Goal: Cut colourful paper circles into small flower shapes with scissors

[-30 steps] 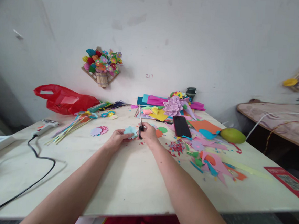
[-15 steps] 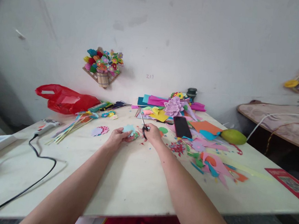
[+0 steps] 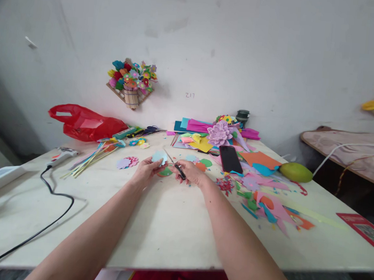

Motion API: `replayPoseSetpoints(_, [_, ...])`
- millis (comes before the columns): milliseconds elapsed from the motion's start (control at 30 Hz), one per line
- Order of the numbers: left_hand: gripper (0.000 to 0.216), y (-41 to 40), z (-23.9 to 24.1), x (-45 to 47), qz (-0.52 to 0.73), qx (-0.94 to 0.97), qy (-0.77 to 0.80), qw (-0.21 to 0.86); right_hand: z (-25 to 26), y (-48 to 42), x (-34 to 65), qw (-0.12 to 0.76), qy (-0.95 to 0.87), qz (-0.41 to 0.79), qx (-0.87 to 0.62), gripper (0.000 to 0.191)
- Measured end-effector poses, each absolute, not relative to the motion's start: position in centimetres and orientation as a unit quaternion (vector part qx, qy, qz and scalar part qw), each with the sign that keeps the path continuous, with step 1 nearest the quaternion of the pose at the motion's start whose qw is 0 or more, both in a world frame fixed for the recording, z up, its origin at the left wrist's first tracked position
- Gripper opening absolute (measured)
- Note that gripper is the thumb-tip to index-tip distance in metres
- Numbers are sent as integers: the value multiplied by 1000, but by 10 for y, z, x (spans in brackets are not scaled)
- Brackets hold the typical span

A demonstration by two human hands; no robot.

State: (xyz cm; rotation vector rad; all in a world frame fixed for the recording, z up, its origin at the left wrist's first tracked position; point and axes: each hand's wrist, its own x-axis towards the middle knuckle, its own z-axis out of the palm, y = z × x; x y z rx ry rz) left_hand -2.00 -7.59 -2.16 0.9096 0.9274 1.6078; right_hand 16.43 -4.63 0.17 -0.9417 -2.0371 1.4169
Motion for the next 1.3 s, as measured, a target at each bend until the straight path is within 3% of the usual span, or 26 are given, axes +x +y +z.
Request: replayPoseSetpoints(1300, [27,-75,-19,-13,715,332,343,510,-13,-50,150,257,-721,551,-332,37])
